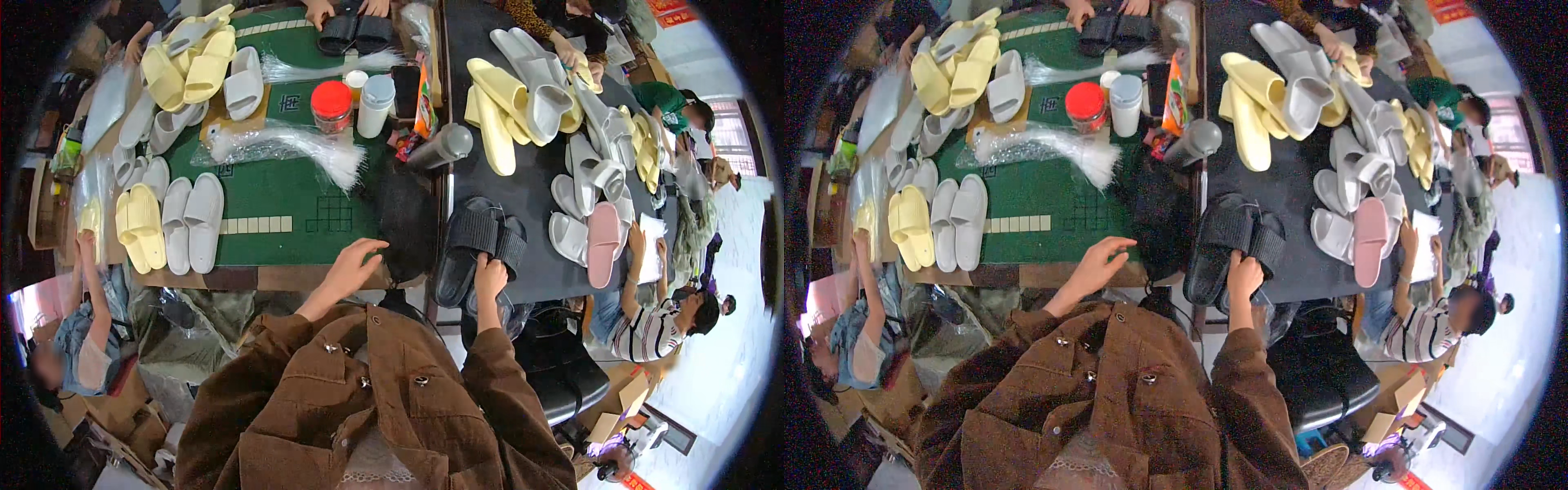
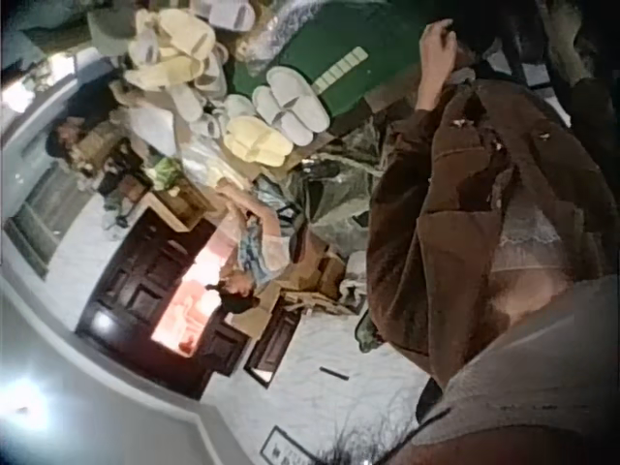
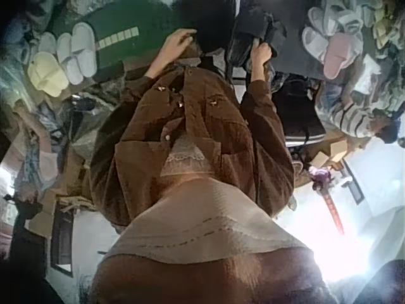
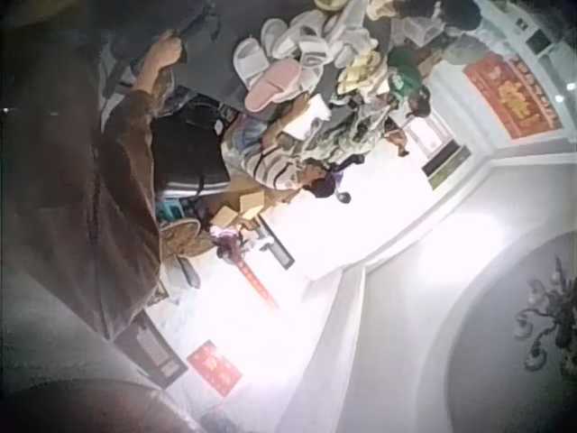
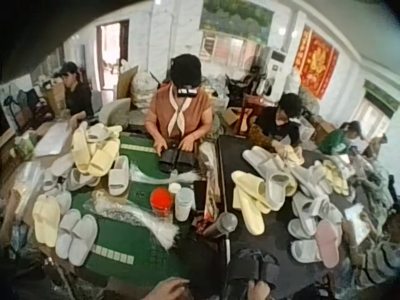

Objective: The person assembles plastic slippers by hand at a workbench. They pick up pairs of slipper soles and straps, insert the straps into the soles, and place the finished pairs on the table. The person handles multiple colors including yellow, white, black, and pink.

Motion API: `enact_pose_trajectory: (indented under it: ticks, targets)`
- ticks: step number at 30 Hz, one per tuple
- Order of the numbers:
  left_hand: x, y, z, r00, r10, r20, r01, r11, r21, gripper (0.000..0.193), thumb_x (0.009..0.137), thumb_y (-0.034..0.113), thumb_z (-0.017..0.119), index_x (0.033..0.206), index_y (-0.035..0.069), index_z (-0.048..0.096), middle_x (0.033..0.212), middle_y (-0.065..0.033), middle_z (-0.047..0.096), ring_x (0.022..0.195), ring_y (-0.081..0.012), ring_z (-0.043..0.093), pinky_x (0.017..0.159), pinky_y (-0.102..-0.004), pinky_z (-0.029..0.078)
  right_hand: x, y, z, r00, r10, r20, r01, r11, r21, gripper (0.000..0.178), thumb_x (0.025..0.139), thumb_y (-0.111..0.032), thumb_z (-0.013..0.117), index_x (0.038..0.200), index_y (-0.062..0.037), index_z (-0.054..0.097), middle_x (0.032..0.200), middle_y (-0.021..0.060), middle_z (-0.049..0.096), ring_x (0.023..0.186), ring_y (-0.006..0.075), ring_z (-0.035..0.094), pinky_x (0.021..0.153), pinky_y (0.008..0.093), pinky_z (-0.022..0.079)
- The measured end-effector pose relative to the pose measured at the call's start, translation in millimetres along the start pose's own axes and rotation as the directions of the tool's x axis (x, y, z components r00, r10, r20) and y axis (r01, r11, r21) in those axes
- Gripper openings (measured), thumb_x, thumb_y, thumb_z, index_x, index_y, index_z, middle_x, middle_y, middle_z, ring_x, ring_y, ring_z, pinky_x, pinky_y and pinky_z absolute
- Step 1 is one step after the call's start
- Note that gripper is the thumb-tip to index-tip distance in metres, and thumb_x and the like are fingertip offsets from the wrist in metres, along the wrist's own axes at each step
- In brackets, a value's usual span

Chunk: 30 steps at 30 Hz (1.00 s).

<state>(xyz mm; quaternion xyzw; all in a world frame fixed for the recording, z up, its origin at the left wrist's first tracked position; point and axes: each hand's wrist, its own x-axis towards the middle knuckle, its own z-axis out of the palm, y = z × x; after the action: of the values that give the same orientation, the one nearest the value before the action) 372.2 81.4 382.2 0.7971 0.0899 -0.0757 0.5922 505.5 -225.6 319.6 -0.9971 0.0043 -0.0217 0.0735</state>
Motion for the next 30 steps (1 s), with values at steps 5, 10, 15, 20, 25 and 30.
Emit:
enact_pose_trajectory:
  ticks: [5, 10, 15, 20, 25, 30]
  targets:
    - [-4, 6, 2, 0.999, 0.007, 0.042, -0.008, 1.0, 0.024, 0.031, 0.091, 0.016, 0.052, 0.119, 0.003, 0.055, 0.116, -0.0148, 0.055, 0.103, -0.0286, 0.056, 0.086, -0.0383, 0.046, 1, 1, -2, 1.0, -0.016, -0.01, 0.016, 1.0, -0.001, 0.052, 0.085, -0.041, 0.052, 0.067, 0.0066, 0.058, 0.072, 0.0276, 0.061, 0.068, 0.0434, 0.06, 0.066, 0.0498, 0.048]
    - [-11, -1, 6, 0.998, 0.059, 0.024, -0.06, 0.996, 0.062, 0.031, 0.09, 0.017, 0.053, 0.117, 0.003, 0.056, 0.112, -0.0156, 0.056, 0.098, -0.0296, 0.057, 0.083, -0.0391, 0.047, 1, -8, -7, 0.999, 0.051, 0.018, -0.051, 0.999, 0.014, 0.049, 0.083, -0.041, 0.054, 0.07, 0.0058, 0.06, 0.072, 0.0261, 0.061, 0.069, 0.0429, 0.06, 0.067, 0.0504, 0.048]
    - [-15, 9, 15, 0.988, -0.009, 0.156, 0.006, 1.0, 0.02, 0.033, 0.091, 0.02, 0.05, 0.119, 0.003, 0.055, 0.113, -0.017, 0.055, 0.1, -0.0306, 0.057, 0.086, -0.0388, 0.045, 1, 1, -6, 1.0, 0.014, -0.008, -0.013, 0.994, 0.106, 0.051, 0.081, -0.043, 0.058, 0.065, 0.0054, 0.059, 0.071, 0.0253, 0.061, 0.067, 0.0425, 0.06, 0.066, 0.0496, 0.048]
    - [-19, 6, 19, 0.989, -0.007, 0.146, 0.004, 1.0, 0.017, 0.033, 0.091, 0.017, 0.05, 0.12, 0.002, 0.054, 0.116, -0.016, 0.054, 0.103, -0.0292, 0.056, 0.086, -0.0377, 0.046, -1, -4, -21, 0.997, -0.034, 0.074, 0.022, 0.988, 0.15, 0.056, 0.079, -0.048, 0.061, 0.064, 0.0056, 0.058, 0.069, 0.0242, 0.06, 0.065, 0.0415, 0.06, 0.063, 0.048, 0.048]
    - [-22, 8, 6, 0.991, -0.048, 0.124, 0.047, 0.999, 0.008, 0.032, 0.091, 0.015, 0.051, 0.121, 0.004, 0.054, 0.117, -0.0156, 0.054, 0.104, -0.0275, 0.057, 0.086, -0.0372, 0.048, -3, 3, -12, 0.997, -0.082, -0.004, 0.082, 0.988, 0.134, 0.054, 0.08, -0.047, 0.061, 0.064, 0.0046, 0.056, 0.069, 0.0238, 0.059, 0.066, 0.0406, 0.06, 0.061, 0.0473, 0.047]
    - [-27, -10, -1, 0.996, -0.081, 0.025, 0.081, 0.997, 0.011, 0.032, 0.089, 0.015, 0.053, 0.12, 0.003, 0.055, 0.115, -0.016, 0.055, 0.101, -0.0283, 0.058, 0.084, -0.0373, 0.048, -4, 3, -3, 0.996, -0.059, -0.069, 0.066, 0.991, 0.113, 0.05, 0.082, -0.042, 0.059, 0.063, 0.004, 0.056, 0.07, 0.024, 0.059, 0.067, 0.0414, 0.059, 0.061, 0.0486, 0.047]
